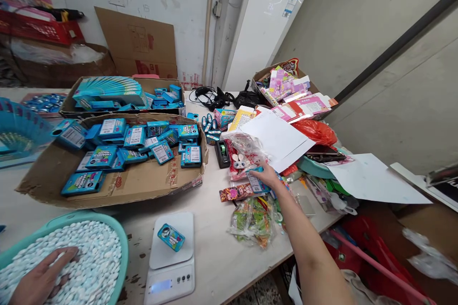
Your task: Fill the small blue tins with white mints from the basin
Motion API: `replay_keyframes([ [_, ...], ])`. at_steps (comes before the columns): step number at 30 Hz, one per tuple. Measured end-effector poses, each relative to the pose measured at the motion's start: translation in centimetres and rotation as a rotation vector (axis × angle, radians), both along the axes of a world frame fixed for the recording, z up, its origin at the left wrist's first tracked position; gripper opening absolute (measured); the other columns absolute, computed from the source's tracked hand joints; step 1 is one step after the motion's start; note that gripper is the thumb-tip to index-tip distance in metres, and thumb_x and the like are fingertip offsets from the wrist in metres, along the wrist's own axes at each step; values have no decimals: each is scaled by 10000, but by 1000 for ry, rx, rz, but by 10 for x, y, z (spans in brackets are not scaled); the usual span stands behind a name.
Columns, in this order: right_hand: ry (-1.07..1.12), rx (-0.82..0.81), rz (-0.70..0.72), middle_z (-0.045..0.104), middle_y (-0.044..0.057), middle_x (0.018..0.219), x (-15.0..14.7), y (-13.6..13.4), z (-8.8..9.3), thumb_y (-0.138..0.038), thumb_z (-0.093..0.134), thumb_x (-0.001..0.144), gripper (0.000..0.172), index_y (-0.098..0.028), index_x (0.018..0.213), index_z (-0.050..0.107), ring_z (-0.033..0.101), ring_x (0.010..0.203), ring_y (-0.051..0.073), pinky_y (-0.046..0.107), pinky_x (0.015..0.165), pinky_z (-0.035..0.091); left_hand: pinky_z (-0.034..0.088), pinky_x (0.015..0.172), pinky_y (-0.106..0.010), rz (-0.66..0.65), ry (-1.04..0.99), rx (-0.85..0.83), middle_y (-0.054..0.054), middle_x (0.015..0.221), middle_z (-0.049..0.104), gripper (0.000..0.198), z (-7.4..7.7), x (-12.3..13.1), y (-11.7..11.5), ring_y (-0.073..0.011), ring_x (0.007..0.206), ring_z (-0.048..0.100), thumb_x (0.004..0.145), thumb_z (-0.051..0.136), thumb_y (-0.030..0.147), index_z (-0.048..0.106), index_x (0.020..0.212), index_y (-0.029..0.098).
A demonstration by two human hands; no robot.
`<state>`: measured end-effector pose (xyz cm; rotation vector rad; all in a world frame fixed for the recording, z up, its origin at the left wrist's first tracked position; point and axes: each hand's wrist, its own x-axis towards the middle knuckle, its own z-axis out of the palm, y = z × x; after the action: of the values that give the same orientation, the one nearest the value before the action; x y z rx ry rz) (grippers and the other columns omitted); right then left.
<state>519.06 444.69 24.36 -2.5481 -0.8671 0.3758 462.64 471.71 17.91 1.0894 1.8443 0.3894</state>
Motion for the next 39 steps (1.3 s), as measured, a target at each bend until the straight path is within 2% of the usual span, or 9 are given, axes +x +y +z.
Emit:
replay_keyframes([
  [3,-7,82,-21,604,117,1248,0,1,-3,-490,645,717,503,-147,1084,648,559,1149,291,397,989,423,472,455,-228,102,-81,-185,97,739,709,248,0,0,2,-196,657,642,411,713,431,686,639,336],
  [9,-15,186,-22,595,111,1260,-1,11,0,-482,671,692,559,-144,1135,621,540,1171,271,391,1021,395,456,448,-201,129,-57,-210,112,668,691,171,11,7,3,-171,632,626,418,679,425,671,558,327],
  [15,25,168,-49,634,133,1182,-5,13,3,-462,721,622,519,-140,1025,663,583,1095,304,437,969,429,464,450,-209,126,-82,-168,149,679,694,277,12,8,-1,-187,665,638,305,772,419,678,560,368],
  [18,44,157,-77,647,133,1154,-4,11,12,-459,745,583,506,-155,981,671,589,1077,322,464,948,435,479,479,-191,130,-102,-201,137,676,695,174,17,10,-3,-190,779,660,400,743,417,674,547,354],
  [22,-6,201,-127,590,135,1240,-10,8,33,-471,706,624,356,-164,799,660,522,1167,314,421,1002,387,473,462,-185,138,-83,-206,125,712,705,88,18,12,-3,-188,806,666,508,678,403,676,566,338],
  [26,154,178,-77,676,96,996,-40,7,43,-513,659,668,404,-161,866,662,615,954,264,358,848,469,484,462,-200,137,-93,-185,114,676,699,155,14,10,-1,-209,799,668,440,722,424,660,546,330],
  [30,290,-11,71,669,61,967,-84,4,23,-453,739,579,423,-164,878,660,595,930,244,306,808,453,498,476,-200,156,-104,-167,140,735,706,205,12,10,-2,-206,833,668,390,739,447,660,545,340],
  [36,473,-125,80,637,1,660,-117,2,-17,-415,715,627,281,-159,708,633,570,640,160,234,568,410,490,462,-174,116,-83,-163,159,765,708,220,-1,4,-3,-184,807,678,417,723,475,664,581,342],
  [39,550,-77,112,659,1,721,-126,7,-25,-419,705,654,290,-160,774,653,588,670,152,223,584,422,512,464,-185,-23,78,81,173,727,700,161,-18,-4,2,-157,707,685,535,645,515,667,556,357],
])
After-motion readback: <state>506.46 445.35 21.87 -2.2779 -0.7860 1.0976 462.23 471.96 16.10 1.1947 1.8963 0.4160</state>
